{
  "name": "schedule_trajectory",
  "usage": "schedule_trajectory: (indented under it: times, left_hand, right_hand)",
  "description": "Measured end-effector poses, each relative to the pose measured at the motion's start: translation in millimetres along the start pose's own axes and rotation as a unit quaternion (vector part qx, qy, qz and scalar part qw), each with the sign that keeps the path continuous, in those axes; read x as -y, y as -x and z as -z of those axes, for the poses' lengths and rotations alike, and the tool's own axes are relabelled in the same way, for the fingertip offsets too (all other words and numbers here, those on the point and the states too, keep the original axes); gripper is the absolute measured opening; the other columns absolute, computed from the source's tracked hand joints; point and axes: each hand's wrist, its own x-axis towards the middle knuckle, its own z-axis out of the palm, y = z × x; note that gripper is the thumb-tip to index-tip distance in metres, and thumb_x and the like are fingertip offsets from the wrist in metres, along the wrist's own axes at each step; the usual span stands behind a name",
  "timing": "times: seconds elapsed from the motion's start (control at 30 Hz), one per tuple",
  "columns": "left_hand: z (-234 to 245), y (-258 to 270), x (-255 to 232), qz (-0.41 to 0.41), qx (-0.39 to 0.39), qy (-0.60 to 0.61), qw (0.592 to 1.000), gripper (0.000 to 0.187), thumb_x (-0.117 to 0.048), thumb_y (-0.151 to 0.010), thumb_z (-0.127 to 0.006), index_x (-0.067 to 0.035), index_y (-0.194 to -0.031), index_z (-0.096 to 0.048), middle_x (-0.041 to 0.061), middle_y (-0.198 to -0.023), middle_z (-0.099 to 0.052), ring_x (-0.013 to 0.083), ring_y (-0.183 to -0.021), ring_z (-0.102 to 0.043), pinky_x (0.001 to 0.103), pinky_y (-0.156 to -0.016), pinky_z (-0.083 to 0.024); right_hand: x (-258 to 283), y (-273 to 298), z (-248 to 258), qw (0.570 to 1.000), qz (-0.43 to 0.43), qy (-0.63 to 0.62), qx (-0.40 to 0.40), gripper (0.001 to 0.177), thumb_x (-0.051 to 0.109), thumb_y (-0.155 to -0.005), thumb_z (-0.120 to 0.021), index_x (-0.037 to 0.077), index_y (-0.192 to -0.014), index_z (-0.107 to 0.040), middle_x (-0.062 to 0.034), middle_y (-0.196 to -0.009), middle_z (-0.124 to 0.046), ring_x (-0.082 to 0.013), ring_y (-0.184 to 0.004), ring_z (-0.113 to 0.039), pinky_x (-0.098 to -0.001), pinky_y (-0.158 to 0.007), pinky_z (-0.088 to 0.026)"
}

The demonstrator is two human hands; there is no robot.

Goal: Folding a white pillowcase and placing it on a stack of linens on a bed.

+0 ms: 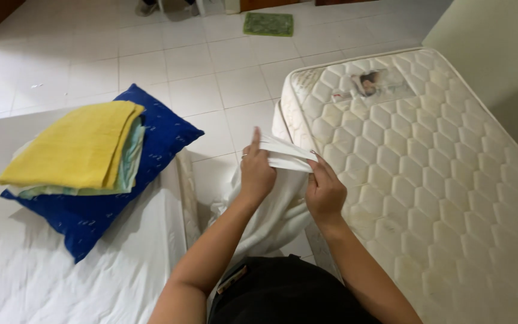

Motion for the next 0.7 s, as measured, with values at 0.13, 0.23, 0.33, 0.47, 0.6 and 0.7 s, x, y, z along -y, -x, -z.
schedule_trajectory:
  times: [0.13, 0.23, 0.33, 0.47, 0.6, 0.7]
  left_hand:
    - [-20.6, -4.8, 22.6, 0.076, -0.027, 0.083, 0.993, 0.029, 0.003, -0.087, -0.056, 0.01, -0.109, -0.073, 0.029, -0.164, -0.022, 0.049, -0.127, -0.05, 0.049, -0.111, -0.041]
    - [-19.6, -15.3, 17.8, 0.109, -0.02, 0.118, 0.987, 0.029, -0.001, -0.091, -0.055, 0.009, -0.111, -0.073, 0.028, -0.165, -0.018, 0.0471, -0.134, -0.047, 0.045, -0.112, -0.04]
    - [-32.0, -19.7, 19.5, 0.118, 0.006, 0.111, 0.987, 0.027, -0.002, -0.092, -0.054, 0.008, -0.111, -0.071, 0.027, -0.165, -0.023, 0.0446, -0.136, -0.049, 0.043, -0.109, -0.043]
    - [-63.4, -26.1, 32.7, 0.108, -0.001, 0.058, 0.992, 0.026, 0.0, -0.092, -0.055, 0.007, -0.111, -0.072, 0.023, -0.161, -0.039, 0.0423, -0.136, -0.051, 0.045, -0.111, -0.043]
    - [-57.4, -42.1, 37.1, 0.103, -0.048, 0.084, 0.99, 0.024, 0.003, -0.087, -0.056, 0.006, -0.104, -0.073, 0.022, -0.155, -0.048, 0.0412, -0.135, -0.053, 0.043, -0.112, -0.046]
    - [-61.2, -55.4, 47.5, 0.087, -0.06, 0.079, 0.991, 0.032, 0.003, -0.092, -0.054, 0.006, -0.12, -0.069, 0.02, -0.146, -0.056, 0.0378, -0.128, -0.057, 0.042, -0.108, -0.047]
  right_hand:
    - [-45.8, 12.5, 28.1, 0.998, -0.03, 0.06, -0.016, 0.023, 0.003, -0.098, -0.061, 0.005, -0.116, -0.074, -0.0109, -0.127, -0.073, -0.0293, -0.11, -0.073, -0.0373, -0.089, -0.058]
    - [-93.1, 25.0, 49.2, 0.992, -0.065, 0.09, -0.054, 0.023, 0.004, -0.099, -0.061, 0.003, -0.118, -0.073, -0.013, -0.127, -0.073, -0.0311, -0.11, -0.072, -0.039, -0.092, -0.057]
    - [-128.1, 33.9, 68.5, 0.984, -0.109, 0.102, -0.096, 0.025, 0.003, -0.099, -0.06, 0.001, -0.12, -0.073, -0.0164, -0.124, -0.073, -0.0331, -0.108, -0.071, -0.0404, -0.093, -0.056]
    - [-170.4, 43.0, 95.8, 0.957, -0.228, 0.091, -0.154, 0.026, 0.003, -0.1, -0.059, 0.001, -0.121, -0.074, -0.0182, -0.116, -0.074, -0.0303, -0.099, -0.072, -0.0384, -0.087, -0.056]
    - [-217.5, 53.7, 130.8, 0.925, -0.305, 0.084, -0.209, 0.024, 0.005, -0.102, -0.059, 0.001, -0.12, -0.074, -0.0155, -0.111, -0.076, -0.0254, -0.096, -0.072, -0.0363, -0.086, -0.055]
    - [-237.9, 61.8, 153.2, 0.886, -0.374, 0.061, -0.269, 0.021, 0.009, -0.106, -0.058, 0.0, -0.116, -0.074, -0.0125, -0.109, -0.077, -0.0216, -0.095, -0.071, -0.0343, -0.085, -0.054]
